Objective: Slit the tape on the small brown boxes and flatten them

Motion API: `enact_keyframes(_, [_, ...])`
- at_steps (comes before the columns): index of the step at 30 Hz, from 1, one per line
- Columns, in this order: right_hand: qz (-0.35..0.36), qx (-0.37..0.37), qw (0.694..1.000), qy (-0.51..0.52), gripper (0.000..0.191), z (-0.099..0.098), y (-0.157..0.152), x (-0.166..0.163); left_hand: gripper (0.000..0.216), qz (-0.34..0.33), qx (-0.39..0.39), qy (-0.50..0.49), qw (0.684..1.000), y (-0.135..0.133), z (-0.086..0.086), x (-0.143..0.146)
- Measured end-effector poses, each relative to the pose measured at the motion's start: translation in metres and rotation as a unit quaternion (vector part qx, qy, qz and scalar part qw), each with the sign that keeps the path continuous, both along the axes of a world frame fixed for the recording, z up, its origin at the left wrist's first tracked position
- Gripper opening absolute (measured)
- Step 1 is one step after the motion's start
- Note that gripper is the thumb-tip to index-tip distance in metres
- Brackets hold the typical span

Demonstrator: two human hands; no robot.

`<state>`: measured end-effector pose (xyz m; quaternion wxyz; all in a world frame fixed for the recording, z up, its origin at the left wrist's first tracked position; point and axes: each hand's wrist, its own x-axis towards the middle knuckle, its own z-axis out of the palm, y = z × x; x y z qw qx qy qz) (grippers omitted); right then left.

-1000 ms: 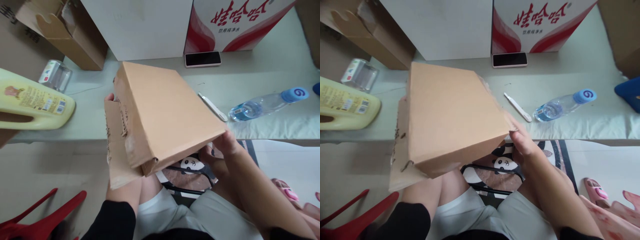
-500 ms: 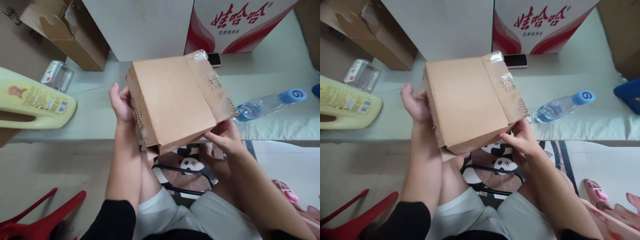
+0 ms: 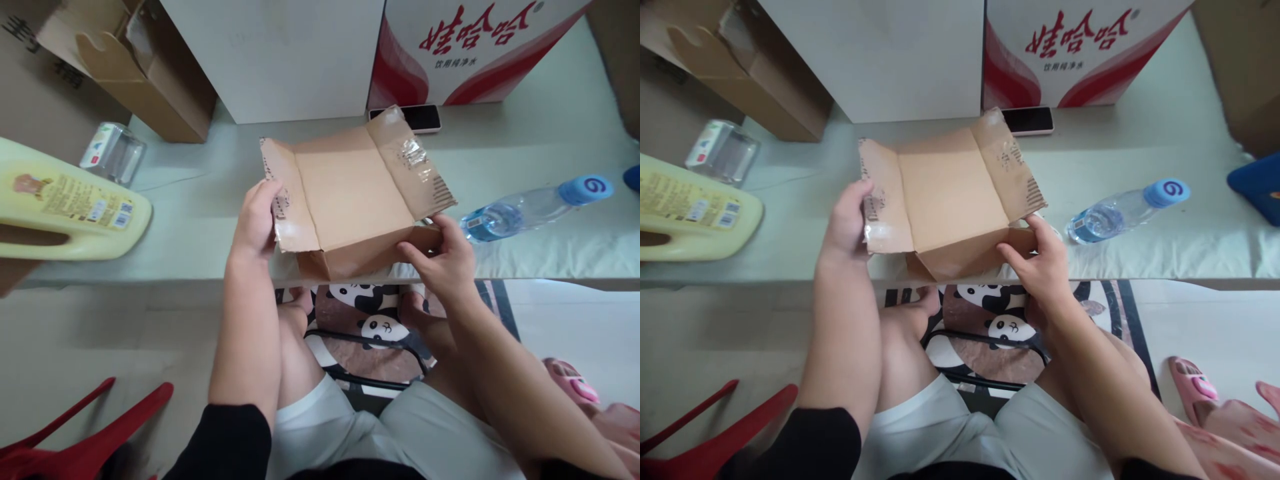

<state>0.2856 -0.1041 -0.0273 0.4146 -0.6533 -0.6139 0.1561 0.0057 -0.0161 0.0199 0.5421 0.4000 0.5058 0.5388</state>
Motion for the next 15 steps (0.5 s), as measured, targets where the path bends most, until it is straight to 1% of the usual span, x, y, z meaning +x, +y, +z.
enact_keyframes(2, [-0.011,-0.003,1.000,-0.009,0.044,0.000,0.001,-0.002,0.044,-0.052,-0.035,-0.023,0.998,-0.001,-0.002,0.002])
enact_keyframes(4, [-0.018,-0.007,1.000,-0.005,0.043,0.000,0.001,-0.003,0.045,-0.085,-0.055,-0.025,0.995,-0.001,-0.005,0.003])
enact_keyframes(7, [-0.034,-0.014,0.999,0.026,0.045,0.001,0.002,-0.002,0.047,-0.098,-0.044,-0.023,0.994,-0.002,-0.010,0.003])
enact_keyframes(8, [-0.034,-0.019,0.998,0.045,0.042,0.002,0.002,-0.002,0.048,-0.103,-0.040,-0.023,0.994,-0.003,-0.010,0.002])
enact_keyframes(10, [-0.025,-0.041,0.993,0.105,0.028,0.003,0.002,-0.001,0.050,-0.123,-0.048,-0.014,0.991,-0.005,-0.011,0.000])
enact_keyframes(11, [-0.025,-0.055,0.987,0.146,0.026,0.003,0.002,0.000,0.051,-0.139,-0.061,-0.004,0.988,-0.007,-0.011,-0.001])
enact_keyframes(13, [-0.042,-0.085,0.966,0.239,0.040,0.001,0.002,0.000,0.054,-0.177,-0.089,0.016,0.980,-0.009,-0.011,-0.003])
enact_keyframes(15, [-0.060,-0.099,0.943,0.313,0.047,-0.002,0.003,-0.002,0.053,-0.185,-0.086,0.023,0.979,-0.007,-0.014,-0.003])
